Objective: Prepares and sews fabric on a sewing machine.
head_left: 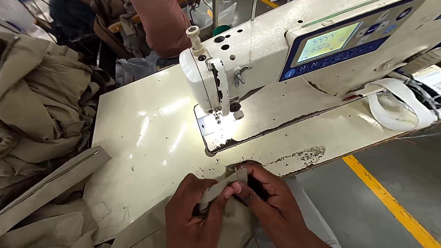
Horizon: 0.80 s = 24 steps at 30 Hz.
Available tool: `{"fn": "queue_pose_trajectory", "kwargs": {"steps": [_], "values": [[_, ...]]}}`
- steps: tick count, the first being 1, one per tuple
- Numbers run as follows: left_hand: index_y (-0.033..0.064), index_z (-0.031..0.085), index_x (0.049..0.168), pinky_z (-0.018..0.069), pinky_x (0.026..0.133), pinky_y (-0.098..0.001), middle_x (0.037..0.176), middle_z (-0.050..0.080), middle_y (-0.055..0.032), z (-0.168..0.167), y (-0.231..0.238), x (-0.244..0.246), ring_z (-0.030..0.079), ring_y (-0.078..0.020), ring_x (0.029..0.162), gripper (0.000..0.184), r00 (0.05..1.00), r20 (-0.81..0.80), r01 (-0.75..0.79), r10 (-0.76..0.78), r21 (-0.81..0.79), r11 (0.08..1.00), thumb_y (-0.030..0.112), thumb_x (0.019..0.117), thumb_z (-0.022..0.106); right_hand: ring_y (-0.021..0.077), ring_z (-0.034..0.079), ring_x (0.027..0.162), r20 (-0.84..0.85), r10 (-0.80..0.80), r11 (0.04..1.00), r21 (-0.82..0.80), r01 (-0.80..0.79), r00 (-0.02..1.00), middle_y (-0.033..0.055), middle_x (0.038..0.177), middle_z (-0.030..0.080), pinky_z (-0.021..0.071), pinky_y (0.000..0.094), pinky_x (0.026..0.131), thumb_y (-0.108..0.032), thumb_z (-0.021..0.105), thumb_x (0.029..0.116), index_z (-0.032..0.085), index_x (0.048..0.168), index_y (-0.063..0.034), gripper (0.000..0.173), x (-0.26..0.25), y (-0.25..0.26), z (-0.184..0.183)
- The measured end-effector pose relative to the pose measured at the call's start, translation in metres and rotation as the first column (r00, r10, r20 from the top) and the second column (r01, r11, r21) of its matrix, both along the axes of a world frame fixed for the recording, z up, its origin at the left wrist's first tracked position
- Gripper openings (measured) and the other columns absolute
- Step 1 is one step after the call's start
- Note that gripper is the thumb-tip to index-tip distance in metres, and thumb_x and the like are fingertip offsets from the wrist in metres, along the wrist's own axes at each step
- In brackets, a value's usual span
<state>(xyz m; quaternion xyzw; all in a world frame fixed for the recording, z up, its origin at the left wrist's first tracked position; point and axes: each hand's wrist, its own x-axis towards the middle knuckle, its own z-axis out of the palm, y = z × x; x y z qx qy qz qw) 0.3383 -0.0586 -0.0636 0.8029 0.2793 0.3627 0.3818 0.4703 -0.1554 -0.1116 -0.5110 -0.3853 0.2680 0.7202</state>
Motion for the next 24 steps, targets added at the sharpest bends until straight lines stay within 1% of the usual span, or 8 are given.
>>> {"fn": "queue_pose_trajectory", "kwargs": {"steps": [3,6,10,14,16,19,20,24], "values": [[0.0063,0.075,0.091,0.0464,0.067,-0.0076,0.081,0.058,0.0036,-0.002,0.007,-0.004,0.055,0.0047,0.076,0.025,0.999,0.034,0.012,-0.013,0.029,1.000,0.031,0.0942,0.075,0.0045,0.063,0.075,-0.006,-0.039,0.999,-0.017,0.039,0.999,0.0008,0.088,0.068,0.0545,0.0198,0.069,-0.026,0.070,0.0988,0.071,0.097,-0.0058,0.020,0.001,0.003,-0.001],[0.0081,0.075,0.097,0.0550,0.073,-0.0102,0.087,0.073,0.0043,-0.001,0.013,-0.007,0.066,0.0047,0.081,0.024,0.996,0.034,0.082,-0.083,0.031,0.996,0.031,0.0984,0.069,0.0039,0.063,0.075,-0.027,-0.040,0.998,-0.047,0.039,0.999,0.0003,0.090,0.071,0.0547,0.0193,0.068,-0.026,0.072,0.0973,0.074,0.097,-0.0074,0.019,0.002,0.001,-0.002],[0.0108,0.076,0.104,0.0570,0.077,-0.0127,0.097,0.077,0.0030,-0.005,0.022,-0.008,0.070,0.0012,0.088,0.020,0.983,0.013,0.181,-0.182,0.057,0.982,0.028,0.1010,0.067,0.0016,0.063,0.075,-0.061,-0.004,0.998,-0.067,0.000,0.998,0.0029,0.108,0.074,0.0523,0.0158,0.065,-0.025,0.067,0.1010,0.070,0.098,-0.0058,0.019,0.002,-0.003,0.000],[0.0177,0.077,0.104,0.0435,0.064,-0.0094,0.082,0.059,0.0059,-0.004,0.031,-0.004,0.054,0.0043,0.073,0.019,0.983,-0.041,0.185,-0.180,0.180,0.966,0.032,0.1012,0.066,0.0017,0.062,0.075,-0.022,0.063,0.995,-0.074,-0.064,0.998,0.0018,0.093,0.070,0.0515,0.0167,0.066,-0.027,0.059,0.1055,0.060,0.096,-0.0073,0.022,0.006,-0.007,-0.001],[0.0194,0.075,0.103,0.0466,0.067,-0.0095,0.090,0.061,0.0063,-0.002,0.038,-0.001,0.057,0.0045,0.080,0.018,0.980,-0.068,0.198,-0.187,0.228,0.953,0.034,0.1016,0.065,0.0005,0.059,0.074,-0.036,0.138,0.988,-0.059,-0.140,0.990,-0.0001,0.087,0.065,0.0497,0.0159,0.065,-0.028,0.057,0.1063,0.060,0.098,-0.0073,0.022,0.008,-0.008,0.000],[0.0179,0.074,0.101,0.0571,0.084,-0.0179,0.117,0.069,0.0042,0.001,0.049,0.000,0.067,-0.0038,0.103,0.017,0.955,-0.085,0.296,-0.285,0.186,0.937,0.032,0.1027,0.063,0.0005,0.057,0.075,-0.072,0.230,0.972,-0.037,-0.233,0.971,-0.0018,0.085,0.060,0.0488,0.0164,0.067,-0.029,0.056,0.1068,0.059,0.099,-0.0081,0.022,0.011,-0.008,0.001],[0.0167,0.073,0.103,0.0589,0.086,-0.0208,0.120,0.070,0.0034,0.002,0.052,0.000,0.068,-0.0067,0.106,0.017,0.939,-0.083,0.342,-0.333,0.144,0.929,0.030,0.1032,0.063,0.0006,0.058,0.076,-0.087,0.249,0.967,-0.029,-0.252,0.965,-0.0020,0.086,0.060,0.0494,0.0166,0.069,-0.028,0.057,0.1066,0.059,0.099,-0.0081,0.022,0.012,-0.008,0.001],[0.0213,0.065,0.133,0.0529,0.072,-0.0163,0.111,0.068,0.0055,0.005,0.066,-0.003,0.063,-0.0023,0.088,0.031,0.833,-0.141,0.525,-0.534,-0.103,0.845,0.034,0.1063,0.056,-0.0015,0.059,0.081,-0.124,0.330,0.944,0.016,-0.331,0.936,-0.0033,0.090,0.062,0.0508,0.0159,0.073,-0.026,0.057,0.1064,0.060,0.103,-0.0082,0.018,0.016,-0.009,0.002]]}}
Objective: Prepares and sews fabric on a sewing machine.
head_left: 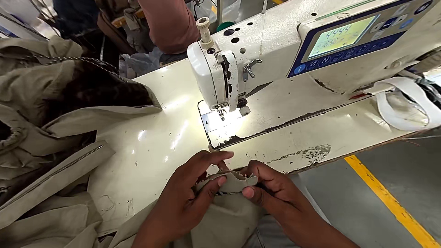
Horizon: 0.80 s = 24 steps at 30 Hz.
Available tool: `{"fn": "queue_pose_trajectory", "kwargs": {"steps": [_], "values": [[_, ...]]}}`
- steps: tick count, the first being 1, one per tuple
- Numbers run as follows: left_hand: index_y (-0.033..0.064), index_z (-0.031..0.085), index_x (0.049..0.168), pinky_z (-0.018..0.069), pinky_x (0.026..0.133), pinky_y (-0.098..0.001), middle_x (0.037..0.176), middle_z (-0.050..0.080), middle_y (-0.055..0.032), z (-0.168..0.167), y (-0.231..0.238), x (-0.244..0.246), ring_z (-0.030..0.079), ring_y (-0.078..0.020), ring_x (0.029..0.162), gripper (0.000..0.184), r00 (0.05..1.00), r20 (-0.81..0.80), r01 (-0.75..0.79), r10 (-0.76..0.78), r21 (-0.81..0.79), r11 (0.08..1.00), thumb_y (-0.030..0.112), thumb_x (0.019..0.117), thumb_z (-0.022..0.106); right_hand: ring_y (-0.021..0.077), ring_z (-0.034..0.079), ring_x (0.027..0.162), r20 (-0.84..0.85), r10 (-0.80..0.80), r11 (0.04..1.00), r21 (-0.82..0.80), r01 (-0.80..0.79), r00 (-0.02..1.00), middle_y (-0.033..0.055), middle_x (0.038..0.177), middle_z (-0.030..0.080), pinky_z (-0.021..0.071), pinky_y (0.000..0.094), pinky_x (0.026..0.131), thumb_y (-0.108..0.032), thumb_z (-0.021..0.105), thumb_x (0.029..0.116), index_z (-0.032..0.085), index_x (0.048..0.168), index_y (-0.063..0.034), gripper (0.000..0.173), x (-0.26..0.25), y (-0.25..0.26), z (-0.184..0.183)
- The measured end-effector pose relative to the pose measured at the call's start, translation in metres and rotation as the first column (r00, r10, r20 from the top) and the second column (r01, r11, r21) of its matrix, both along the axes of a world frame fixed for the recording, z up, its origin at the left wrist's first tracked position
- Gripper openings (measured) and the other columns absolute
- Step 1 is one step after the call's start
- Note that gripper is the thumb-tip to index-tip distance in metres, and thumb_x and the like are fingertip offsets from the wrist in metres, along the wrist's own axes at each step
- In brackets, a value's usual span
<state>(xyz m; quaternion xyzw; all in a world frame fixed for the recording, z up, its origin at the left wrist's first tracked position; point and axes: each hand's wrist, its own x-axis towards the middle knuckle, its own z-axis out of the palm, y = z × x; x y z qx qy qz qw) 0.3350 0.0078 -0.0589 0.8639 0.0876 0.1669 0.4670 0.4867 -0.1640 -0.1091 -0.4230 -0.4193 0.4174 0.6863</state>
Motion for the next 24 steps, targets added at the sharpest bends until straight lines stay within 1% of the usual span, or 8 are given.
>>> {"fn": "queue_pose_trajectory", "kwargs": {"steps": [3,6,8,12,16,18,21,24], "values": [[0.0184,0.071,0.128,0.0523,0.076,-0.0155,0.109,0.066,0.0048,0.005,0.009,-0.001,0.061,-0.0012,0.092,0.030,0.991,-0.040,0.126,-0.130,-0.077,0.989,0.033,0.1067,0.055,-0.0009,0.059,0.087,0.040,0.036,0.998,0.052,-0.038,0.999,-0.0014,0.096,0.063,0.0513,0.0169,0.078,-0.023,0.056,0.1071,0.060,0.105,-0.0061,0.018,0.001,0.000,0.000],[0.0178,0.071,0.123,0.0479,0.064,-0.0095,0.099,0.062,0.0062,0.008,0.014,0.001,0.056,0.0037,0.079,0.026,0.989,-0.003,0.150,-0.151,-0.076,0.986,0.032,0.1049,0.059,0.0002,0.061,0.093,0.107,0.024,0.995,0.095,-0.035,0.994,0.0023,0.103,0.065,0.0522,0.0178,0.082,-0.022,0.054,0.1078,0.058,0.106,-0.0041,0.018,0.002,0.002,0.000],[0.0192,0.071,0.122,0.0403,0.061,-0.0088,0.090,0.057,0.0077,0.005,0.014,0.001,0.049,0.0050,0.073,0.024,0.992,0.037,0.120,-0.119,-0.049,0.992,0.030,0.1040,0.061,-0.0002,0.060,0.093,0.126,0.006,0.994,0.111,-0.020,0.992,0.0031,0.105,0.065,0.0508,0.0165,0.081,-0.021,0.053,0.1083,0.057,0.107,-0.0035,0.018,0.002,0.004,0.000],[0.0176,0.068,0.122,0.0444,0.063,-0.0091,0.094,0.066,0.0066,-0.005,0.012,-0.003,0.055,0.0048,0.074,0.024,0.992,0.077,0.101,-0.095,-0.079,0.992,0.031,0.1044,0.060,-0.0005,0.060,0.092,0.108,0.024,0.995,0.091,-0.034,0.994,0.0040,0.107,0.066,0.0507,0.0169,0.080,-0.022,0.053,0.1084,0.056,0.108,-0.0039,0.018,0.002,0.003,0.000],[0.0182,0.067,0.118,0.0429,0.057,-0.0085,0.092,0.064,0.0082,-0.007,0.010,-0.004,0.052,0.0058,0.068,0.024,0.997,0.030,0.081,-0.077,-0.143,0.986,0.036,0.1022,0.063,-0.0004,0.060,0.089,0.064,0.028,0.997,0.070,-0.032,0.998,0.0026,0.102,0.065,0.0510,0.0172,0.078,-0.022,0.054,0.1080,0.057,0.106,-0.0043,0.018,0.000,0.002,0.001],[0.0182,0.063,0.114,0.0470,0.055,-0.0095,0.098,0.062,0.0072,-0.005,0.012,-0.003,0.055,0.0050,0.067,0.025,0.995,-0.013,0.096,-0.101,-0.211,0.973,0.039,0.1007,0.065,-0.0017,0.059,0.086,0.049,0.014,0.997,0.077,-0.017,0.999,0.0008,0.098,0.064,0.0508,0.0160,0.076,-0.022,0.055,0.1072,0.058,0.105,-0.0048,0.017,-0.003,0.002,0.002],[0.0145,0.059,0.107,0.0542,0.066,-0.0132,0.116,0.063,0.0027,-0.005,0.016,-0.002,0.063,0.0016,0.083,0.027,0.979,-0.017,0.190,-0.205,-0.305,0.933,0.041,0.1020,0.062,-0.0028,0.059,0.086,0.047,-0.016,0.994,0.110,0.011,0.999,0.0007,0.098,0.064,0.0507,0.0149,0.077,-0.019,0.056,0.1066,0.057,0.104,-0.0046,0.015,-0.008,0.002,0.007],[0.0111,0.059,0.094,0.0512,0.081,-0.0164,0.114,0.062,0.0007,-0.008,0.018,0.000,0.059,-0.0014,0.099,0.028,0.966,0.031,0.256,-0.258,-0.283,0.924,0.037,0.1044,0.059,0.0025,0.066,0.095,0.130,-0.097,0.988,0.128,0.081,0.987,0.0093,0.112,0.071,0.0548,0.0194,0.084,-0.016,0.057,0.1061,0.060,0.107,0.0002,0.016,-0.009,0.003,0.013]]}}
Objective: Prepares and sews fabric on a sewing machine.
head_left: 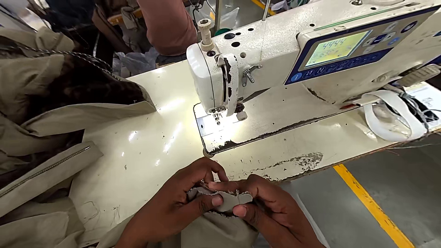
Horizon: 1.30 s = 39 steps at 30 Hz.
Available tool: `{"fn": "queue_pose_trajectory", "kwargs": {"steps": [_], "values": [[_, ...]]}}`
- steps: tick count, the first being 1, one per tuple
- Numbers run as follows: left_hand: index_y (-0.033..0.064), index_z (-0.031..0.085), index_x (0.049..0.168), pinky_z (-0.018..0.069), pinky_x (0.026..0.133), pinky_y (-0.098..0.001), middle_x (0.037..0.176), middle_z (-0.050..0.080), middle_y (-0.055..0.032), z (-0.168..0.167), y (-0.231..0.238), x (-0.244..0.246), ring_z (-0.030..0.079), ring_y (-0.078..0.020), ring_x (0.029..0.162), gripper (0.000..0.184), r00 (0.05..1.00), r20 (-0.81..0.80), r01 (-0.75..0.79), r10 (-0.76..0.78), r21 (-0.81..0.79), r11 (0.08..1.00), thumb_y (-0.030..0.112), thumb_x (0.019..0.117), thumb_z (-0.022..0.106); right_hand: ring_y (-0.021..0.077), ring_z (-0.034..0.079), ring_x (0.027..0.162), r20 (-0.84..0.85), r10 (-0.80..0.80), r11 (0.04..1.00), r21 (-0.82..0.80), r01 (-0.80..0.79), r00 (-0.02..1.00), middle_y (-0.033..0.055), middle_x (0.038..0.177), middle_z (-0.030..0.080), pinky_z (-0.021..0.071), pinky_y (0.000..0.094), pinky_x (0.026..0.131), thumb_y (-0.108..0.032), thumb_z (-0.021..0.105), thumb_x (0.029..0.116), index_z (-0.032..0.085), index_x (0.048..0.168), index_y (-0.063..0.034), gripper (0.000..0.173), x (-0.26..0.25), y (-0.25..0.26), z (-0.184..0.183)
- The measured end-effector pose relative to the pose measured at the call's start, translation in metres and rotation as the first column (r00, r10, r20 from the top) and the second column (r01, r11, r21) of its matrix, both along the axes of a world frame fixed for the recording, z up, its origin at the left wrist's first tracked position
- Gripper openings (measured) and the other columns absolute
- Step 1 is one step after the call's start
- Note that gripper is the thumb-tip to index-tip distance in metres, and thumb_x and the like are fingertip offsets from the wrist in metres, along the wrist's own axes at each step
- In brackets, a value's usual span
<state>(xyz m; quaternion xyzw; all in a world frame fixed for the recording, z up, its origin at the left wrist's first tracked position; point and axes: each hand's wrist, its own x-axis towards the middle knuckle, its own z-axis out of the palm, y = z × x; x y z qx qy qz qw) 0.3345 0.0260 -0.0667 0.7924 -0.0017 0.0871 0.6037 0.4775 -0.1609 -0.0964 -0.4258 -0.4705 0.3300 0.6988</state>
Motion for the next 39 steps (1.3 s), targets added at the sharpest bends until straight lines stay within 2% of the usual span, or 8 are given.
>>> {"fn": "queue_pose_trajectory", "kwargs": {"steps": [6,11,18,22,28,34,37,39], "values": [[0.0145,0.060,0.103,0.0515,0.079,-0.0128,0.096,0.061,0.0055,0.005,0.002,-0.008,0.060,0.0019,0.091,0.020,0.996,0.047,-0.072,0.071,0.017,0.997,0.034,0.1053,0.057,0.0038,0.062,0.088,0.212,-0.230,0.970,-0.023,0.241,0.950,0.0088,0.104,0.067,0.0521,0.0156,0.074,-0.021,0.066,0.1022,0.064,0.101,-0.0005,0.020,-0.010,0.006,0.000],[0.0155,0.057,0.102,0.0507,0.076,-0.0134,0.093,0.059,0.0064,0.009,0.001,-0.010,0.059,0.0015,0.087,0.023,0.988,0.038,-0.153,0.149,0.124,0.980,0.038,0.1053,0.056,0.0047,0.058,0.085,0.355,-0.241,0.950,-0.105,0.295,0.903,-0.0028,0.089,0.068,0.0429,0.0288,0.084,-0.036,0.067,0.1005,0.068,0.101,-0.0109,0.025,-0.009,0.006,-0.010],[0.0173,0.065,0.113,0.0549,0.076,-0.0166,0.095,0.064,0.0070,0.008,0.001,-0.013,0.063,-0.0008,0.086,0.027,0.978,-0.047,-0.190,0.202,0.177,0.966,0.042,0.1049,0.056,0.0060,0.060,0.092,0.285,-0.082,0.982,-0.139,0.126,0.955,-0.0022,0.094,0.069,0.0452,0.0295,0.090,-0.032,0.061,0.1049,0.071,0.098,-0.0099,0.026,0.003,0.003,-0.013],[0.0149,0.067,0.098,0.0494,0.069,-0.0174,0.087,0.058,0.0061,-0.001,-0.018,-0.013,0.057,-0.0006,0.078,0.033,0.955,-0.050,-0.264,0.291,0.299,0.917,0.042,0.1071,0.051,0.0052,0.054,0.081,0.358,-0.164,0.983,-0.021,0.183,0.919,-0.0012,0.084,0.065,0.0396,0.0257,0.077,-0.028,0.060,0.1057,0.068,0.089,-0.0088,0.027,0.007,0.003,-0.007],[0.0210,0.068,0.104,0.0533,0.097,-0.0258,0.106,0.067,0.0060,0.003,-0.030,-0.030,0.064,-0.0086,0.108,0.032,0.873,0.164,-0.481,0.460,0.127,0.868,0.043,0.1079,0.047,0.0104,0.067,0.100,0.465,-0.270,0.962,0.162,0.219,0.843,0.0049,0.100,0.071,0.0562,0.0254,0.086,-0.022,0.049,0.1093,0.070,0.107,-0.0074,0.025,-0.006,0.018,-0.004],[0.0009,0.059,0.093,0.0445,0.082,-0.0194,0.087,0.057,-0.0057,0.080,-0.044,-0.037,0.054,-0.0029,0.087,0.040,0.884,0.087,-0.455,0.460,0.391,0.800,0.033,0.1111,0.042,0.0029,0.058,0.078,-0.067,0.027,0.996,-0.078,-0.032,0.997,0.0066,0.083,0.063,0.0485,0.0182,0.071,-0.015,0.054,0.1057,0.068,0.092,0.0067,0.029,-0.018,0.013,0.045],[0.0112,0.063,0.097,0.0511,0.063,-0.0242,0.079,0.059,0.0037,0.039,0.000,-0.002,0.058,-0.0031,0.071,0.035,0.836,-0.004,-0.452,0.548,0.562,0.693,0.035,0.1100,0.041,0.0038,0.062,0.065,-0.030,-0.075,0.922,-0.383,0.058,0.997,-0.0023,0.080,0.069,0.0523,0.0229,0.058,-0.023,0.056,0.1057,0.075,0.099,-0.0106,0.023,0.016,0.051,0.020],[0.0056,0.066,0.102,0.0550,0.065,-0.0432,0.081,0.062,-0.0059,-0.005,0.028,0.027,0.063,-0.0195,0.072,0.034,0.828,-0.128,-0.380,0.546,0.587,0.715,0.030,0.1097,0.043,0.0130,0.063,0.061,0.155,-0.168,0.850,-0.477,0.223,0.973,0.0016,0.079,0.070,0.0525,0.0316,0.052,-0.023,0.059,0.1050,0.074,0.105,-0.0125,0.018,0.036,0.075,-0.010]]}}
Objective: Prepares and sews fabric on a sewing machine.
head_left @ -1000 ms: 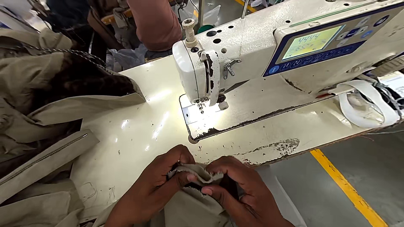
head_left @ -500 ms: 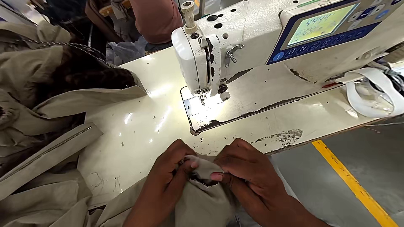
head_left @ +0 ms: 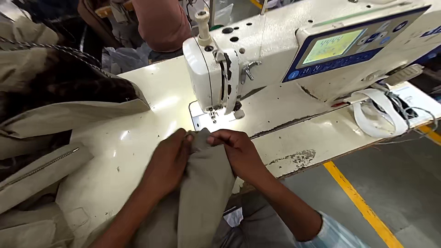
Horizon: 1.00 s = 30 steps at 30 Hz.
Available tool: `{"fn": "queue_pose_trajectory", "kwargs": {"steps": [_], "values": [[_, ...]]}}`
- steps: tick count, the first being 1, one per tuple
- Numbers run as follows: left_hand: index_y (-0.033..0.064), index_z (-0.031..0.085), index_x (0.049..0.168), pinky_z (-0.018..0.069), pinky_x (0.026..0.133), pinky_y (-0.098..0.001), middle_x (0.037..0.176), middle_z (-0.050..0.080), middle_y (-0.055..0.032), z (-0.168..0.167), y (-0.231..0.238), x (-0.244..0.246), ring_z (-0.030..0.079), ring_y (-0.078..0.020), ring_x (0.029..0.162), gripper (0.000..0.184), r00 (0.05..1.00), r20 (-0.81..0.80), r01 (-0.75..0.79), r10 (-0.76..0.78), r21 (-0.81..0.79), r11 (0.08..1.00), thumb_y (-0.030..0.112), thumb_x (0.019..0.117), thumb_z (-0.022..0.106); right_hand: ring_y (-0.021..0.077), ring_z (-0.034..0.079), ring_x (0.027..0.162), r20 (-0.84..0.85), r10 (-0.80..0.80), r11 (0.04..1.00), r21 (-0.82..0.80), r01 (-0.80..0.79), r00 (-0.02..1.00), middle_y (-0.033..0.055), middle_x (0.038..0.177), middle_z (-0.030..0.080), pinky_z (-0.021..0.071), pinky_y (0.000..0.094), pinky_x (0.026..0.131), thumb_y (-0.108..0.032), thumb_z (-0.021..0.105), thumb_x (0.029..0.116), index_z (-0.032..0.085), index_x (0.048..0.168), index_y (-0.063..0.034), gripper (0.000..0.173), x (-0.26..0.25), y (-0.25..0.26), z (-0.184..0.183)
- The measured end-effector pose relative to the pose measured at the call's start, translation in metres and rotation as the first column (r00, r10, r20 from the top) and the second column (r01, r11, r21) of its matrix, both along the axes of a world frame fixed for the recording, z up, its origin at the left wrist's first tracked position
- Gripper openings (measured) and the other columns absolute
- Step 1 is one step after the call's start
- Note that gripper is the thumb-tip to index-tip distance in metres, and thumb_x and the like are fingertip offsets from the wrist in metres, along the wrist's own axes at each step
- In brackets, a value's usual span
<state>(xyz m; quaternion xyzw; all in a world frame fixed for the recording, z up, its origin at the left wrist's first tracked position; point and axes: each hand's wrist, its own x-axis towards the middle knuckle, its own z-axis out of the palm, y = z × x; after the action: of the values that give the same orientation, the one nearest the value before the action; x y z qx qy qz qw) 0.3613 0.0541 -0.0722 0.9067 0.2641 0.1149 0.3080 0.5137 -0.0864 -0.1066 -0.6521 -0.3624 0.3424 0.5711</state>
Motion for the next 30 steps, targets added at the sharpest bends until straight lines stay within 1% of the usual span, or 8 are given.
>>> {"fn": "queue_pose_trajectory", "kwargs": {"steps": [2,5,8,13,17,21,25,30], "values": [[0.0003,0.065,0.102,0.0563,0.072,-0.0511,0.086,0.063,-0.0135,-0.027,0.011,0.028,0.066,-0.0293,0.079,0.032,0.992,-0.118,0.041,-0.039,0.009,0.999,0.024,0.1101,0.045,0.0151,0.063,0.059,0.187,-0.095,0.986,-0.115,0.118,0.978,0.0010,0.077,0.070,0.0538,0.0358,0.053,-0.020,0.068,0.1002,0.065,0.113,-0.0122,0.015,0.013,0.009,-0.023],[0.0054,0.061,0.093,0.0531,0.066,-0.0460,0.079,0.059,-0.0093,-0.036,0.018,0.058,0.063,-0.0254,0.073,0.030,0.960,-0.265,0.104,-0.094,0.024,0.994,0.028,0.1089,0.049,0.0140,0.063,0.060,0.324,-0.144,0.927,-0.285,0.242,0.935,0.0004,0.074,0.066,0.0532,0.0355,0.055,-0.021,0.076,0.0943,0.052,0.105,-0.0098,0.028,0.026,0.011,-0.026],[0.0092,0.063,0.090,0.0507,0.061,-0.0420,0.071,0.058,-0.0045,-0.032,0.038,0.071,0.060,-0.0195,0.066,0.025,0.940,-0.318,0.107,-0.122,-0.066,0.992,0.030,0.1032,0.062,0.0135,0.064,0.062,0.393,-0.095,0.918,-0.321,0.233,0.915,-0.0001,0.074,0.068,0.0545,0.0367,0.058,-0.016,0.077,0.0928,0.065,0.107,-0.0091,0.020,0.037,0.017,-0.022],[0.0153,0.059,0.083,0.0397,0.049,-0.0311,0.057,0.049,0.0043,-0.030,0.061,0.076,0.047,-0.0103,0.050,0.024,0.960,-0.253,0.069,-0.124,-0.215,0.974,0.025,0.0915,0.078,0.0024,0.059,0.058,0.461,-0.064,0.905,-0.346,0.246,0.885,-0.0120,0.071,0.066,0.0509,0.0279,0.055,-0.025,0.072,0.0922,0.077,0.099,-0.0276,0.009,0.040,0.022,-0.033],[0.0185,0.061,0.080,0.0368,0.047,-0.0252,0.061,0.051,0.0070,-0.036,0.053,0.068,0.046,-0.0065,0.050,0.021,0.993,-0.094,0.052,-0.067,-0.158,0.986,0.020,0.0875,0.081,0.0049,0.062,0.064,0.706,0.023,0.921,-0.291,0.261,0.708,-0.0096,0.076,0.067,0.0535,0.0301,0.056,-0.028,0.065,0.0922,0.077,0.096,-0.0253,0.013,0.038,0.017,-0.041],[0.0203,0.068,0.082,0.0411,0.048,-0.0202,0.077,0.055,0.0069,-0.048,0.054,0.065,0.048,-0.0030,0.056,0.014,0.993,0.042,0.116,-0.112,-0.086,0.990,0.016,0.0821,0.081,0.0185,0.069,0.080,0.885,0.098,0.985,-0.153,0.084,0.455,0.0036,0.096,0.069,0.0568,0.0373,0.061,-0.020,0.050,0.0974,0.077,0.109,-0.0194,0.029,0.046,0.003,-0.048],[0.0179,0.068,0.080,0.0402,0.048,-0.0197,0.083,0.056,0.0044,-0.047,0.053,0.063,0.046,-0.0027,0.055,0.016,0.986,0.092,0.141,-0.141,0.006,0.990,0.015,0.0787,0.084,0.0215,0.065,0.114,0.934,0.169,0.983,-0.135,-0.126,0.316,0.0056,0.129,0.067,0.0567,0.0354,0.087,-0.014,0.054,0.0929,0.073,0.115,-0.0130,0.030,0.055,-0.006,-0.052],[0.0176,0.071,0.082,0.0426,0.052,-0.0209,0.069,0.055,0.0077,-0.051,0.053,0.062,0.050,-0.0027,0.057,0.012,0.993,0.066,0.097,-0.097,0.001,0.995,0.026,0.0895,0.076,0.0159,0.064,0.091,0.932,0.143,0.988,-0.112,-0.109,0.332,-0.0043,0.130,0.069,0.0512,0.0339,0.074,-0.022,0.048,0.1001,0.073,0.117,-0.0196,0.031,0.060,-0.006,-0.060]]}}
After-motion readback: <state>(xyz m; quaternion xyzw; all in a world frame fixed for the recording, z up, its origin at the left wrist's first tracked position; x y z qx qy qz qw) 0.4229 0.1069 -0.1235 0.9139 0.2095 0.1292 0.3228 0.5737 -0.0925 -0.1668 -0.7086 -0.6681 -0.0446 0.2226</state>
